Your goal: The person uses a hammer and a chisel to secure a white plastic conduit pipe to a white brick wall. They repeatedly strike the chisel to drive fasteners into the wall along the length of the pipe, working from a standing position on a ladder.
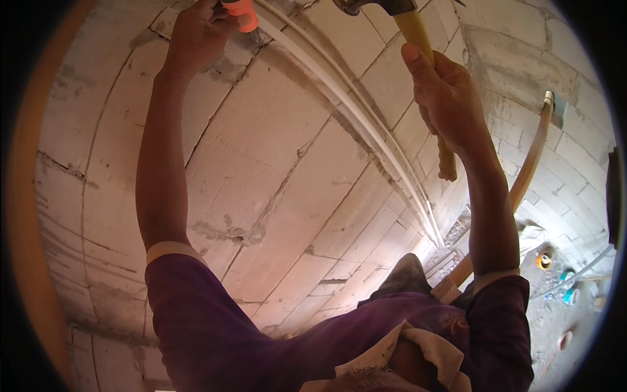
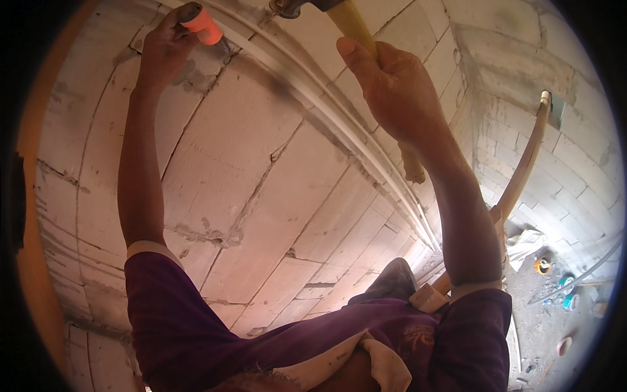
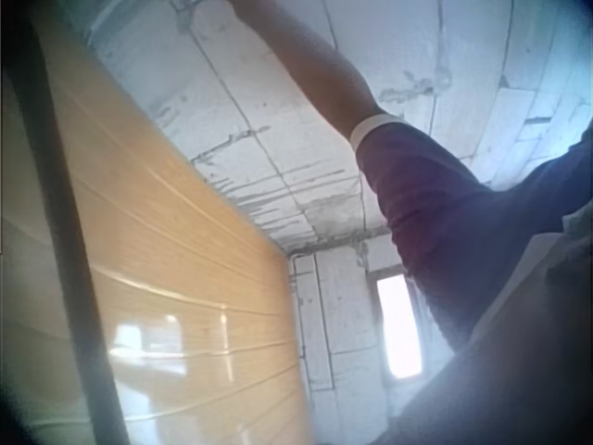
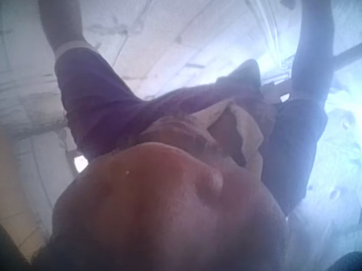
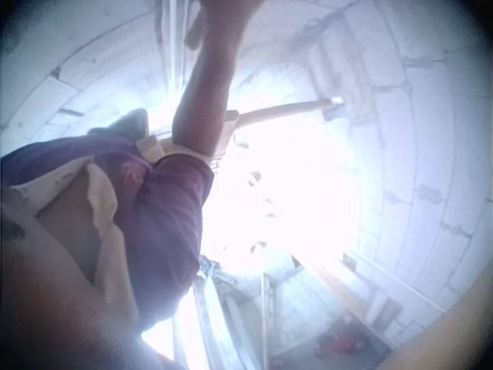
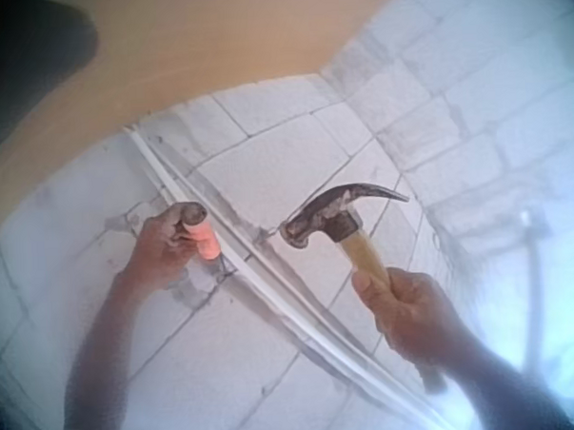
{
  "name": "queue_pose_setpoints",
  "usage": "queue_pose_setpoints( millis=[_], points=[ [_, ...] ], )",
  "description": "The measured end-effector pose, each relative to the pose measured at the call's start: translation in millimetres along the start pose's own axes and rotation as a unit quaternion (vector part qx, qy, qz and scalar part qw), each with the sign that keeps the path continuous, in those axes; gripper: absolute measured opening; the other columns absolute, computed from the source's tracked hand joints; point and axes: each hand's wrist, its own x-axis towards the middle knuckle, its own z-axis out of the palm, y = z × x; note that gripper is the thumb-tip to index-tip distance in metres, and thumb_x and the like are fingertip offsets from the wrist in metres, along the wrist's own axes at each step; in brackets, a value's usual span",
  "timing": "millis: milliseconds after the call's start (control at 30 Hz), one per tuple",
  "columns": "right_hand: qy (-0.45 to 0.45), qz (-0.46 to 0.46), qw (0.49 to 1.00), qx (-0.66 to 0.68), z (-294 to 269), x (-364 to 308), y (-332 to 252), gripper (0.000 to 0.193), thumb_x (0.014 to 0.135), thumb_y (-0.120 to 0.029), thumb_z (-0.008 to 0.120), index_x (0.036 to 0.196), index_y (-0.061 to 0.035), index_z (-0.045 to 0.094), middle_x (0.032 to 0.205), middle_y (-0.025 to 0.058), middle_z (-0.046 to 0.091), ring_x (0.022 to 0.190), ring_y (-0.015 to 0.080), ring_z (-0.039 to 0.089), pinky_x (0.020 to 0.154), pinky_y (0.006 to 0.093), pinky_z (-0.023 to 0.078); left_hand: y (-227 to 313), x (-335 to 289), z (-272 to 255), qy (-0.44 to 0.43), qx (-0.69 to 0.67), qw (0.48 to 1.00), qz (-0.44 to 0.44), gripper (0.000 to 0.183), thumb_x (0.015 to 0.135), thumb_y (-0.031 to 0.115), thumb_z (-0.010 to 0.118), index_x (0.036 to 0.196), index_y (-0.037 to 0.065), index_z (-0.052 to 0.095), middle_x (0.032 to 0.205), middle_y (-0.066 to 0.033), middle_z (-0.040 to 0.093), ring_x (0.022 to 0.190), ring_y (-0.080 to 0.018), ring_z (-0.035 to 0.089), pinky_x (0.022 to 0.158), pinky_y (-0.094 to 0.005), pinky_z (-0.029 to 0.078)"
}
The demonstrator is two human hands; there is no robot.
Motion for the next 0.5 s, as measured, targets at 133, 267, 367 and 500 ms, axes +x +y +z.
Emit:
queue_pose_setpoints(
  millis=[133,267,367,500],
  points=[
    [0.004,-0.027,1.000,-0.009,6,3,-2,0.055,0.098,-0.059,0.054,0.077,-0.0073,0.058,0.056,-0.0043,0.043,0.050,0.0061,0.041,0.047,0.0284,0.033,5,-2,-2,-0.017,0.040,0.999,-0.015,0.035,0.084,-0.005,0.054,0.118,-0.002,0.057,0.099,-0.0077,0.069,0.091,-0.0129,0.067,0.083,-0.0283,0.055],
    [0.068,-0.164,0.984,0.029,22,8,-20,0.052,0.097,-0.057,0.057,0.074,-0.0108,0.053,0.055,-0.0060,0.041,0.045,0.0036,0.038,0.041,0.0255,0.031,11,-10,-1,0.002,0.030,0.999,0.018,0.034,0.083,-0.005,0.054,0.117,-0.002,0.058,0.098,-0.0101,0.070,0.091,-0.0152,0.069,0.082,-0.0291,0.056],
    [0.070,-0.233,0.967,0.081,41,20,-29,0.047,0.098,-0.051,0.058,0.078,-0.0089,0.054,0.055,-0.0031,0.044,0.044,0.0077,0.041,0.041,0.0276,0.032,23,-5,5,-0.018,0.042,0.998,0.033,0.033,0.083,-0.006,0.054,0.115,-0.002,0.060,0.094,-0.0118,0.071,0.089,-0.0180,0.071,0.080,-0.0308,0.057],
    [0.025,-0.190,0.974,-0.118,36,45,-41,0.048,0.104,-0.039,0.050,0.084,0.0032,0.058,0.058,0.0114,0.056,0.049,0.0215,0.054,0.047,0.0404,0.043,36,3,9,-0.065,0.061,0.996,-0.012,0.034,0.082,-0.006,0.055,0.116,-0.001,0.061,0.090,-0.0117,0.072,0.087,-0.0196,0.072,0.078,-0.0319,0.058]
  ],
)
